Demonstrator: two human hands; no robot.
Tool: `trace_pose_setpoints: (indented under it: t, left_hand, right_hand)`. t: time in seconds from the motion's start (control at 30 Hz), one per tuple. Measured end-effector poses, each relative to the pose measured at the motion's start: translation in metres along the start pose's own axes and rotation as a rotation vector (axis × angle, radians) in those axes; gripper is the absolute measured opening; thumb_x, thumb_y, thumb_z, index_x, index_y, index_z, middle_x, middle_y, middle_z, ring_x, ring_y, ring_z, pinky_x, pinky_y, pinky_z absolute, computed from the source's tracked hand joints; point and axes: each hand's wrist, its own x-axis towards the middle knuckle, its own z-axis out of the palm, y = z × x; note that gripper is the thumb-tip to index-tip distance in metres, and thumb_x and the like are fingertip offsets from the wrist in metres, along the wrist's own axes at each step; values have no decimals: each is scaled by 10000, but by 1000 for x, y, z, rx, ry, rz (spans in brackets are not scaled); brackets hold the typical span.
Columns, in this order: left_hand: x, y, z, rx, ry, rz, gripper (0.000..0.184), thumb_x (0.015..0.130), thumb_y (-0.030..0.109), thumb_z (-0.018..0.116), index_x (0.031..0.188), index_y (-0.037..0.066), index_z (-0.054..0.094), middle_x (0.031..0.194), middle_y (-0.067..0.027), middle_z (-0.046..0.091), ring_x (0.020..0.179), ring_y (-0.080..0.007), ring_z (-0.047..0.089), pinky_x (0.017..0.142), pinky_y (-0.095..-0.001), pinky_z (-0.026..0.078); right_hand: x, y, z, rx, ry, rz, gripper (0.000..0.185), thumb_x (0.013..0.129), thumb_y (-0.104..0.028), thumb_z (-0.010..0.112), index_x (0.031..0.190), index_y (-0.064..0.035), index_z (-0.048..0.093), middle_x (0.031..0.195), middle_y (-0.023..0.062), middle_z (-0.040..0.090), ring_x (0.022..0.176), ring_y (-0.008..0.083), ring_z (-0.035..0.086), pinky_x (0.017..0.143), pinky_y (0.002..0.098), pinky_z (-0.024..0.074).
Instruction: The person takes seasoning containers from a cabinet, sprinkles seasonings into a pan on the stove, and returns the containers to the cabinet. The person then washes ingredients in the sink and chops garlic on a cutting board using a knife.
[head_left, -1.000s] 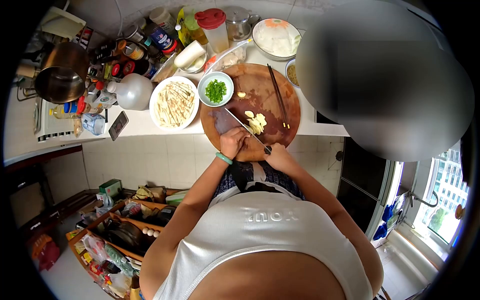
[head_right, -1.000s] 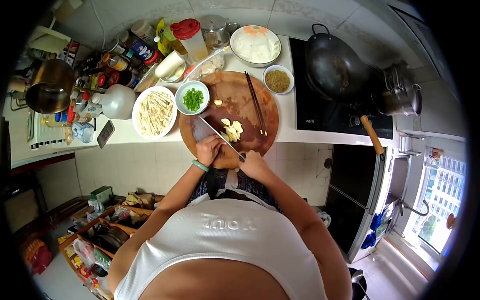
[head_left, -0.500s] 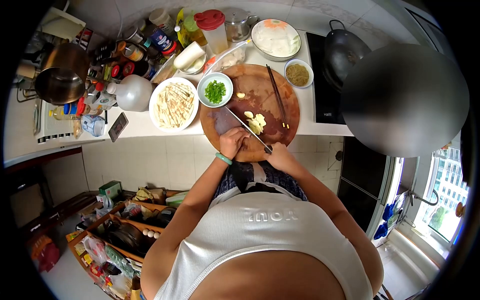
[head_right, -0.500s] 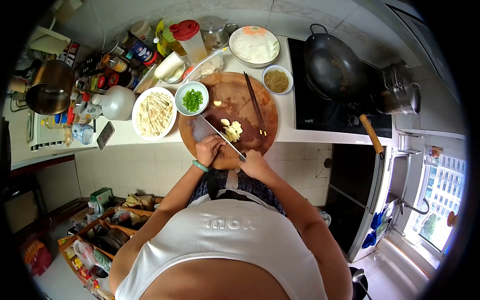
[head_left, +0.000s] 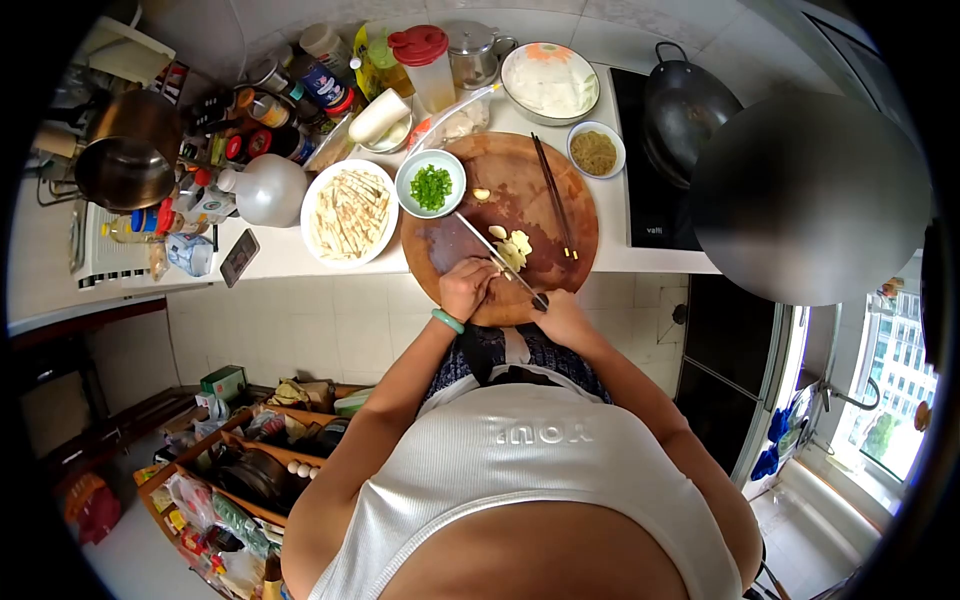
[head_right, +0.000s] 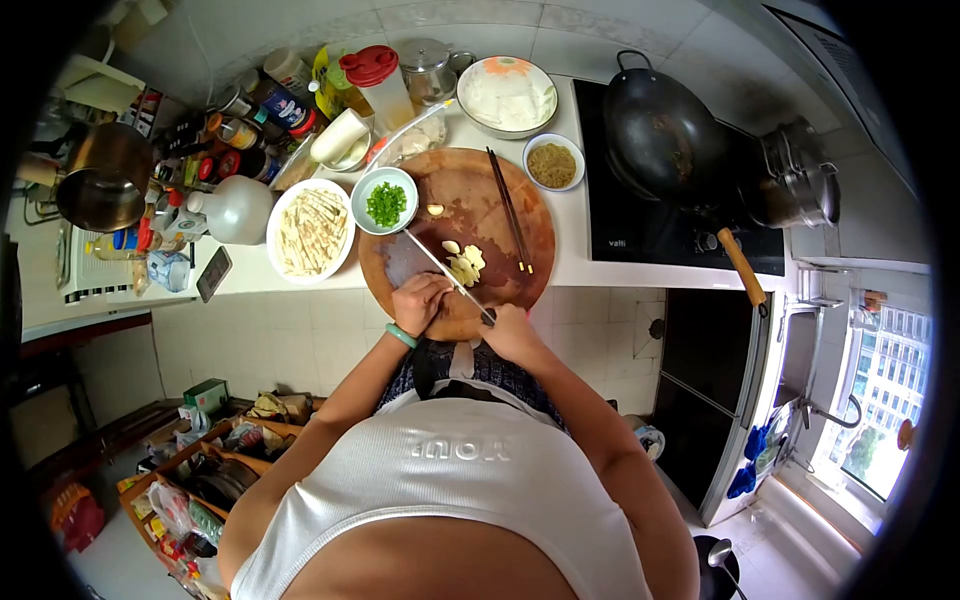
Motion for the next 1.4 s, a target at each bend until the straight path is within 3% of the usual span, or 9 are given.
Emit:
trace_pose_setpoints:
  t: [0.17,0.27,0.47,0.53,0.63,0.77,0.93,1.13,1.4]
  left_hand:
    - [15,-13,-19,15,54,-86,163,725,-23,686,870,49,706,869,-77,700,807,-263,668,701,-342,538]
    - [66,-2,-47,157,154,-129,172,733,-22,676,882,56,709,901,-77,701,813,-257,667,730,-338,537]
    - [134,-14,-25,271,-138,71,99,699,11,624,769,51,681,850,-73,666,897,-234,615,726,-345,517]
    - [139,-31,-8,651,-442,165,65,696,80,609,714,77,671,779,-67,639,860,-225,591,715,-339,501]
    - [141,-45,1,682,-425,259,21,669,96,643,657,85,630,744,-60,627,758,-239,579,685,-350,496]
    - [145,-26,-26,433,-299,172,37,680,76,671,716,73,659,776,-69,645,779,-254,593,696,-359,495]
    - [86,8,-67,234,53,-152,194,676,-3,707,860,55,685,888,-87,656,806,-293,609,723,-387,490]
    - [3,2,-29,107,-213,-69,189,728,-27,659,896,43,709,854,-79,626,767,-267,636,650,-336,519]
    - [-5,1,-28,13,-134,-54,150,722,34,704,872,40,706,881,-73,661,781,-249,652,665,-336,532]
  right_hand:
    - [-18,6,-29,-27,45,42,218,752,-195,630,822,10,646,771,257,618,769,433,609,695,467,484]
    - [-26,26,-39,-115,28,-103,223,738,-211,637,799,3,645,762,233,625,737,414,616,674,463,491]
    - [-31,42,-31,-252,-100,-77,260,712,-259,661,755,-3,640,735,228,620,694,404,607,666,451,495]
    - [-28,45,-22,-275,-124,-97,255,716,-265,653,759,-14,654,751,225,633,715,398,619,687,451,502]
    - [-25,52,-16,-236,-101,-86,234,739,-278,642,750,-45,660,757,203,643,751,395,626,713,466,506]
    - [-26,51,-13,-169,-66,-41,241,741,-279,653,786,-43,672,784,210,648,768,401,627,728,466,506]
    - [-25,43,-12,-100,9,-37,270,736,-259,655,814,-1,674,780,256,634,760,419,622,728,457,506]
    - [-20,33,-5,-110,-14,-5,252,736,-238,651,852,-14,664,789,239,632,771,413,616,720,455,495]
    - [-17,1,-9,-89,-85,-11,236,750,-191,640,850,23,642,816,256,629,812,422,611,731,469,486]
